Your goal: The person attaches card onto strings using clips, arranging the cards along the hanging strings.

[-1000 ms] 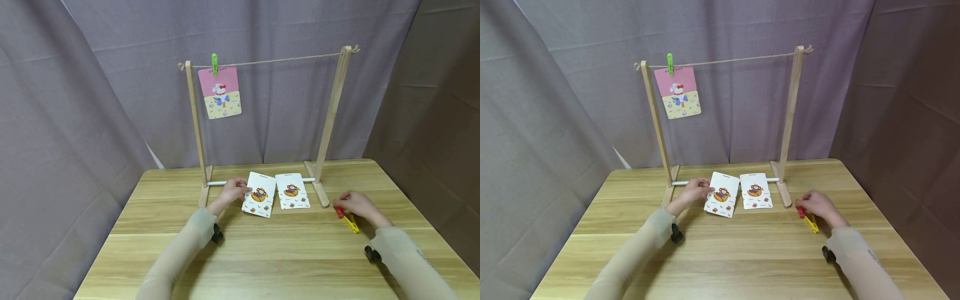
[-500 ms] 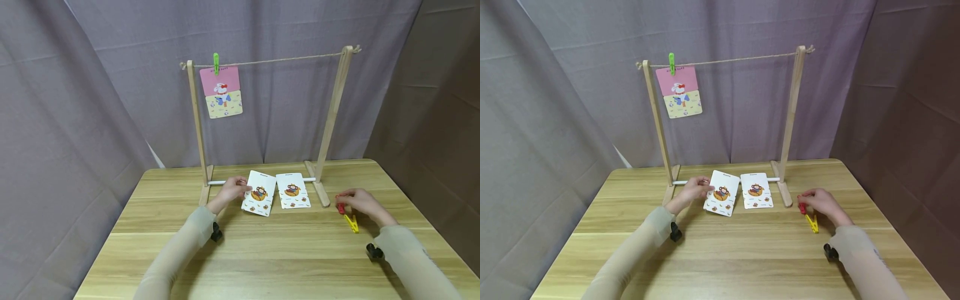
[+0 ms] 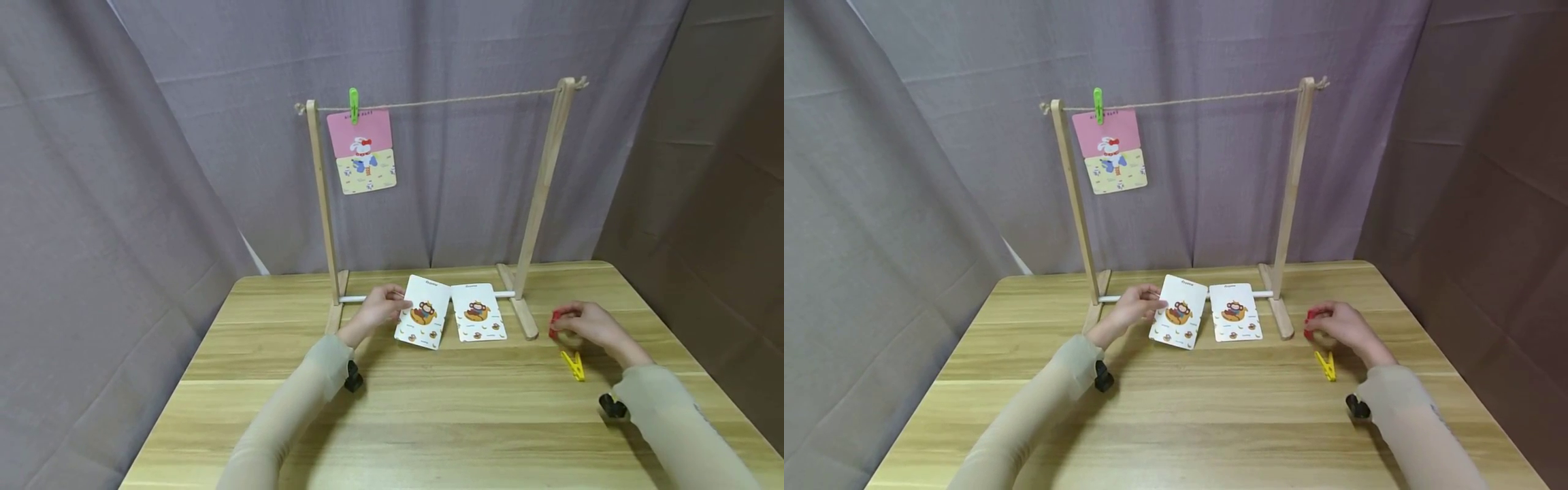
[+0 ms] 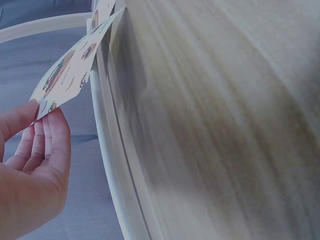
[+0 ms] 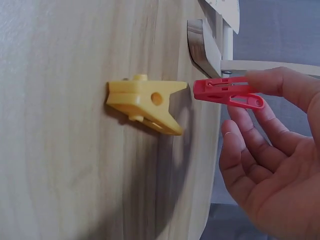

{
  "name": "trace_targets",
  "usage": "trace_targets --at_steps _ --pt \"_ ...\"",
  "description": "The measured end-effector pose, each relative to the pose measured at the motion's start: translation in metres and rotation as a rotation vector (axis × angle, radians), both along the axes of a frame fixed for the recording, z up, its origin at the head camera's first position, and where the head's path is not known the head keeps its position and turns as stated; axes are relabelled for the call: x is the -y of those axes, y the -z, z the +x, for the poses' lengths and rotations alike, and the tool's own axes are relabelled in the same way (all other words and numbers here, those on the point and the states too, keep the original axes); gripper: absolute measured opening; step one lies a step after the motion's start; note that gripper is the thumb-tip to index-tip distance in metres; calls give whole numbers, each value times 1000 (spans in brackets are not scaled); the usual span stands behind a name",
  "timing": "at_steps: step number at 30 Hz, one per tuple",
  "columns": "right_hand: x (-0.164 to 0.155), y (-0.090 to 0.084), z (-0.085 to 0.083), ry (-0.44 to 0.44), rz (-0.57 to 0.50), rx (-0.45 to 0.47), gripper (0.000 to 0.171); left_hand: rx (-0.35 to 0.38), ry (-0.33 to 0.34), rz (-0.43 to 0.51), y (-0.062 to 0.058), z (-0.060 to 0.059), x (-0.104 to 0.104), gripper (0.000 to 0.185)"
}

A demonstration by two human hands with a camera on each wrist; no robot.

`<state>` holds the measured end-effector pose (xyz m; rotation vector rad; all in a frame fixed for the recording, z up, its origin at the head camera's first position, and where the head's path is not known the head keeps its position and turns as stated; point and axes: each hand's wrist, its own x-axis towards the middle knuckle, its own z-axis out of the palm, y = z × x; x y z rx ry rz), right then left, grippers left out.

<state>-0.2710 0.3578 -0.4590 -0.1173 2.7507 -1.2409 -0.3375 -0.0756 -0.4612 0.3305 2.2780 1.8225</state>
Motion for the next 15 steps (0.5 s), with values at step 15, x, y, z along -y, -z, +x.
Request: trace_targets --at_steps 15 --pt "-4 -1 1 42 -68 39 64 -26 15 -1 -19 -8 -4 28"
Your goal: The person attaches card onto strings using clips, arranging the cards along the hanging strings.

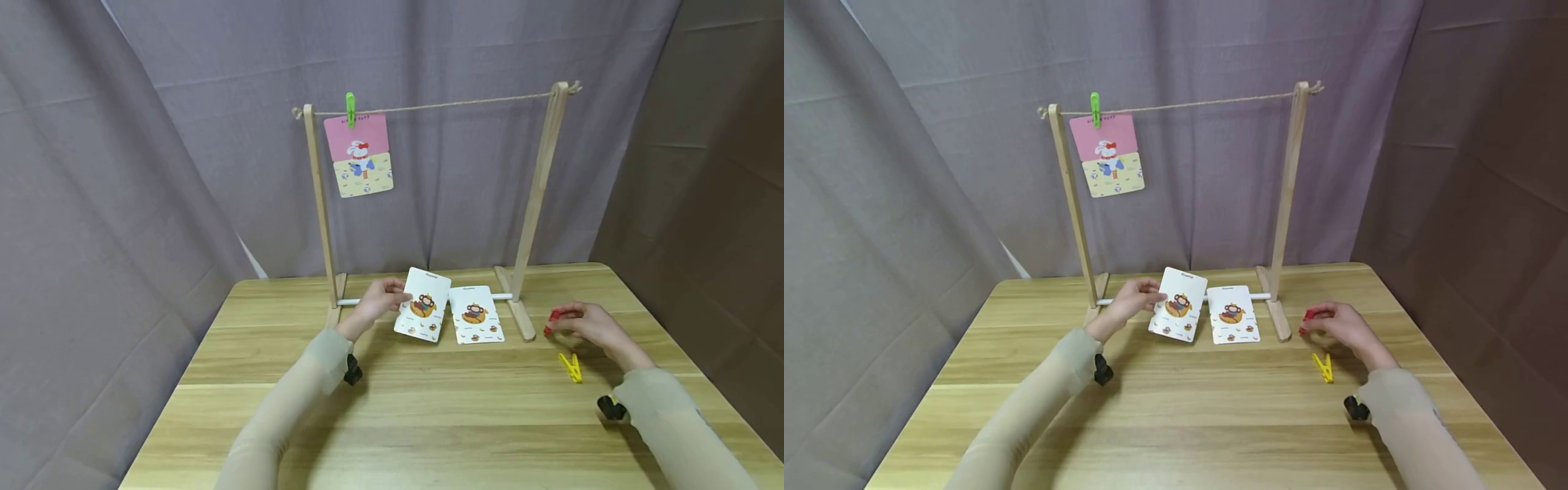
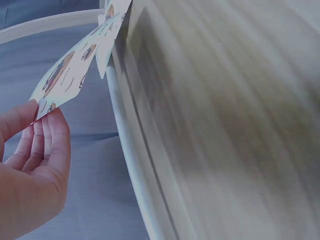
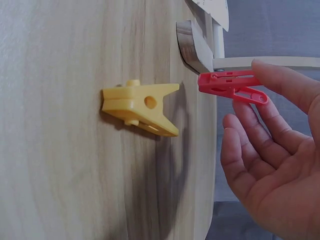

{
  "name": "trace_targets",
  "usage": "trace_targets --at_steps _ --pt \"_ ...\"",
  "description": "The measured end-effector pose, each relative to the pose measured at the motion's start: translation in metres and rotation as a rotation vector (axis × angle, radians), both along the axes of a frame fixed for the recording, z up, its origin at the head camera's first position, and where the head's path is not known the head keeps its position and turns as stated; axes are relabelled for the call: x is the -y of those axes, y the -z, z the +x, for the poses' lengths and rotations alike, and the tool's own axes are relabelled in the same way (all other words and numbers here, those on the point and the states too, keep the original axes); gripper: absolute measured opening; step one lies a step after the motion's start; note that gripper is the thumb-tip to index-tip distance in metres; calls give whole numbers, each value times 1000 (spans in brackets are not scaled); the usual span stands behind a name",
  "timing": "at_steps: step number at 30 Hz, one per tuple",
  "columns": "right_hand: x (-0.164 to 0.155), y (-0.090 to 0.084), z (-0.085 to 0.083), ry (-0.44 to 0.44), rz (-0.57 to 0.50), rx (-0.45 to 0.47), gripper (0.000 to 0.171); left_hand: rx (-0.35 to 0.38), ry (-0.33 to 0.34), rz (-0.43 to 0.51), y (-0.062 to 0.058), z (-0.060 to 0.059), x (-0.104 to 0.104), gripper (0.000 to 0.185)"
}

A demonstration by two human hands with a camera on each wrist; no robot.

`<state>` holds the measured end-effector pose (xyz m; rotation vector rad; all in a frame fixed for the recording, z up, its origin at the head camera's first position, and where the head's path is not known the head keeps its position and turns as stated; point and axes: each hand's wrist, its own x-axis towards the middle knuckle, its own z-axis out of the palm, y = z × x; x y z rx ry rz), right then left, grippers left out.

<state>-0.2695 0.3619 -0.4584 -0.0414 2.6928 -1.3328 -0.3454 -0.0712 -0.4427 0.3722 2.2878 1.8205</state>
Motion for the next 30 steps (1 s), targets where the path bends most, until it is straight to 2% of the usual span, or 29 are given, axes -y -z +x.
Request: trace_targets --at_steps 13,23,30 --pt "-2 3 1 27 -11 0 60 -78 23 3 -23 -11 -6 22" --pt "-4 2 4 30 -24 9 61 -126 23 2 -50 -23 -18 22" --pt "-6 1 6 34 -25 14 64 -140 27 -3 -68 -27 -25 21"
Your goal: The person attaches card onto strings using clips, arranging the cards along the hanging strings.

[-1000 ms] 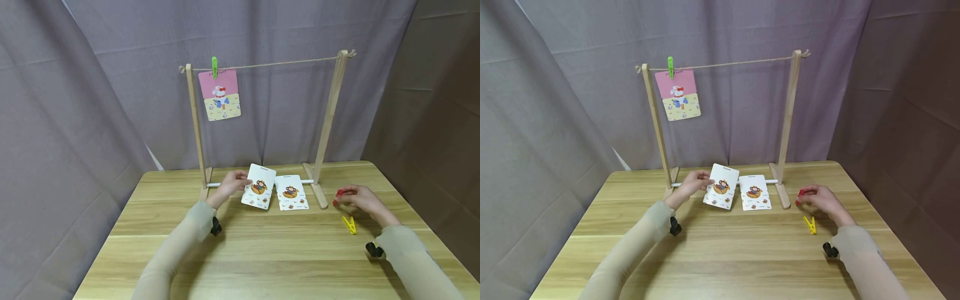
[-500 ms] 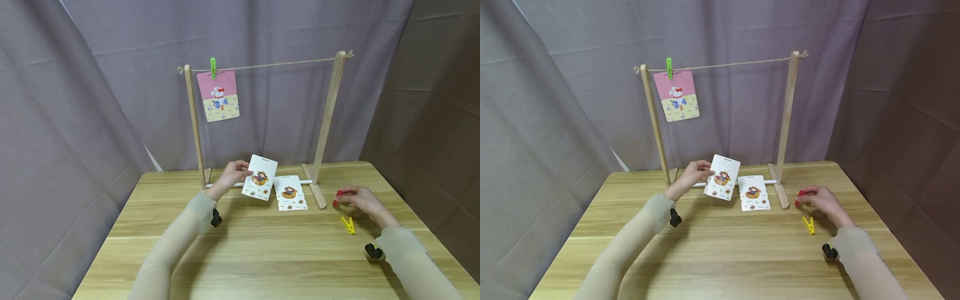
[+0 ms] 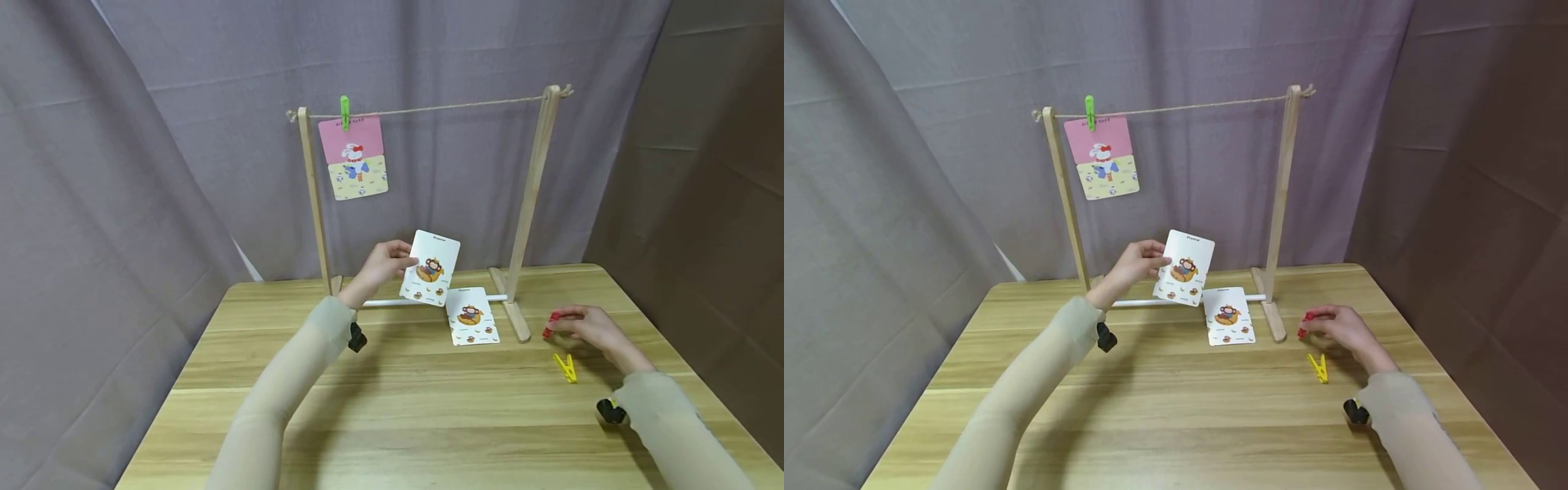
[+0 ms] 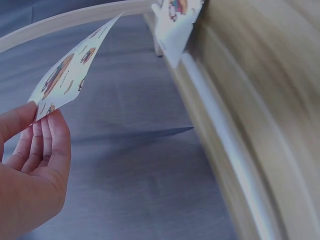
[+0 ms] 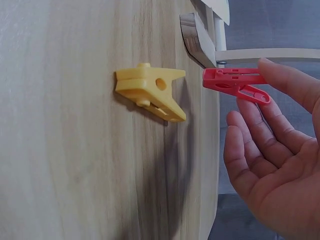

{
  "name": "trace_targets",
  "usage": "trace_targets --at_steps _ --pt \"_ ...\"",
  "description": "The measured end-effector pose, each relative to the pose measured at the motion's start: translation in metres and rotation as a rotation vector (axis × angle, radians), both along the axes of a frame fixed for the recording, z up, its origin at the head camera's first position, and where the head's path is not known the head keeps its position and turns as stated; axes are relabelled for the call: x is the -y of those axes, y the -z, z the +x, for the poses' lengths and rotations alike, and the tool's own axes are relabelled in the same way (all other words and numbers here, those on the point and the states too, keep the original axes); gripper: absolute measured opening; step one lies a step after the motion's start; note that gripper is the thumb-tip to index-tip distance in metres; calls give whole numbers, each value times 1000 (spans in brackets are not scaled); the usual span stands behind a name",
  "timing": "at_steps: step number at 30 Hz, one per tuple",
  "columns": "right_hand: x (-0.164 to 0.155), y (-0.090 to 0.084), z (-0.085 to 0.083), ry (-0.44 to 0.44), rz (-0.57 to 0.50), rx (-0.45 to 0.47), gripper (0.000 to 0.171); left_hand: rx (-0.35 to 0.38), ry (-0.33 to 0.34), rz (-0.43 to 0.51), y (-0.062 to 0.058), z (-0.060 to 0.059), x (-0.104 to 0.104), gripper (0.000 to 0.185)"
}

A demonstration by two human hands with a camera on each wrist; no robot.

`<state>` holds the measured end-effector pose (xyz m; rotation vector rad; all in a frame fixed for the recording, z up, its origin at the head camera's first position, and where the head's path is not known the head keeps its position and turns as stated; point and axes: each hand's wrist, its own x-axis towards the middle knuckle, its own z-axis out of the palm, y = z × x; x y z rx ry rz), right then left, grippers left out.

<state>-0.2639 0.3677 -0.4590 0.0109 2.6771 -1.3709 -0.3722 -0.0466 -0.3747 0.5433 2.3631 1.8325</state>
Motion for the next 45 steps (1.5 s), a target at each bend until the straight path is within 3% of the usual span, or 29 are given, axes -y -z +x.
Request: trace_targets --at_steps 8,20,33,40,45 --pt "0 0 0 1 3 -7 62 -33 -7 27 -22 -2 -3 24" --pt "0 0 4 12 -2 -1 70 -44 -20 145 -56 2 -15 22" --pt "-3 -2 7 13 -7 -8 65 -100 10 148 -83 -3 -22 22" --pt "-4 -2 7 16 0 -12 66 -94 -24 182 -101 -3 -21 22" --pt "-5 -2 8 15 -2 -20 64 -131 -34 210 -115 -2 -18 24"
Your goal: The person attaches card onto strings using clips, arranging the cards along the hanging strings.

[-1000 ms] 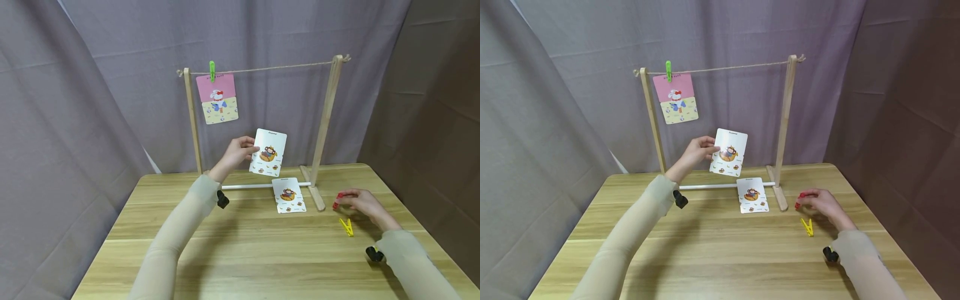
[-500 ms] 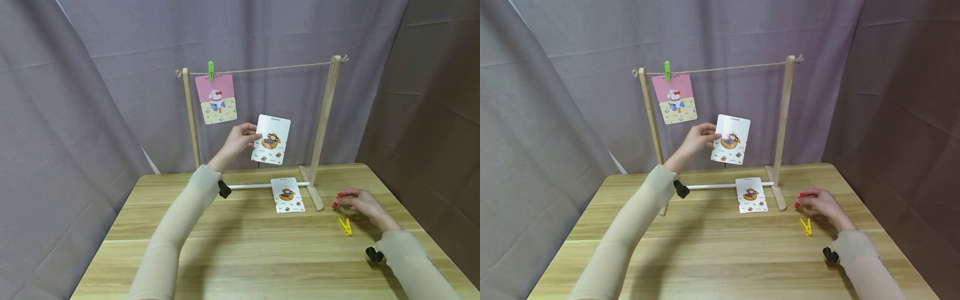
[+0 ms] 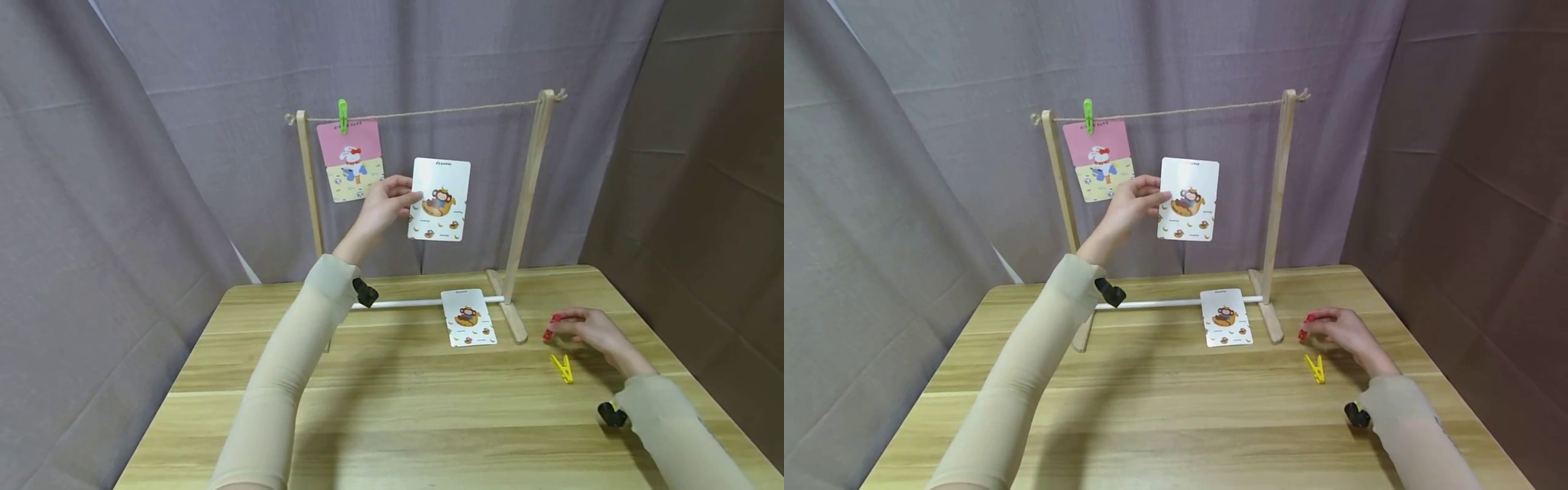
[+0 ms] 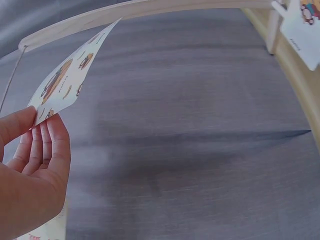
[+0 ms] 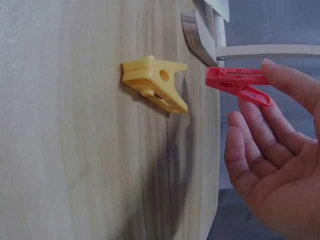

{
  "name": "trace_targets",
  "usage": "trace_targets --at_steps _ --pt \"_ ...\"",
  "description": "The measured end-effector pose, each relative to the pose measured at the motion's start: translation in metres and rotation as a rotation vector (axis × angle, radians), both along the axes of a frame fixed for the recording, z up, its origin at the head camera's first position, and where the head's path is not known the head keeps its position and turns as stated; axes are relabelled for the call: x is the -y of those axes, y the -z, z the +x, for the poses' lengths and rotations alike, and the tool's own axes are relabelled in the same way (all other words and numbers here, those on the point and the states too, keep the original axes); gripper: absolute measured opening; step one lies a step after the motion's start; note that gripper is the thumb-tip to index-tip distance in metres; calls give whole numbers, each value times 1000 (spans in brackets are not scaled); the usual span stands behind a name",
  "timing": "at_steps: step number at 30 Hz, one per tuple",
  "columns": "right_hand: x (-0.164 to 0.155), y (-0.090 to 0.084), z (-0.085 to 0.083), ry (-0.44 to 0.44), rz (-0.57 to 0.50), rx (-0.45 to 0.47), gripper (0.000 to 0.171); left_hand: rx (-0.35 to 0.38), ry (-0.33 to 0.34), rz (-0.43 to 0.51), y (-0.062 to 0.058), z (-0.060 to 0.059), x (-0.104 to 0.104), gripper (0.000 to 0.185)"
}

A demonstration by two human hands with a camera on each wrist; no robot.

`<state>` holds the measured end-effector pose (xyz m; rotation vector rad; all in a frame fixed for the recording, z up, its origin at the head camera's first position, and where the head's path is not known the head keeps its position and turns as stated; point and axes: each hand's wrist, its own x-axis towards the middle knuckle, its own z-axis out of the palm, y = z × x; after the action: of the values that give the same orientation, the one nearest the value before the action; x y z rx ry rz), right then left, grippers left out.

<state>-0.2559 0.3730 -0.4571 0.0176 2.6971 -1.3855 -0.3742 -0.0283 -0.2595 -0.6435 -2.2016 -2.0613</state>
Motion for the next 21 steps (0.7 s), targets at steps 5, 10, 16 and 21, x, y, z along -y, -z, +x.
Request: trace_targets --at_steps 5,10,16,21 --pt "1 -1 -2 8 3 0 66 -24 -10 17 -9 0 6 23" --pt "4 -1 -4 14 -8 -8 64 -41 -18 27 -16 1 10 25" --pt "8 -2 -6 0 -20 -10 65 -61 -48 71 -25 1 14 27" --pt "7 -3 -7 -3 -23 -3 66 -71 -92 116 -30 2 18 26"
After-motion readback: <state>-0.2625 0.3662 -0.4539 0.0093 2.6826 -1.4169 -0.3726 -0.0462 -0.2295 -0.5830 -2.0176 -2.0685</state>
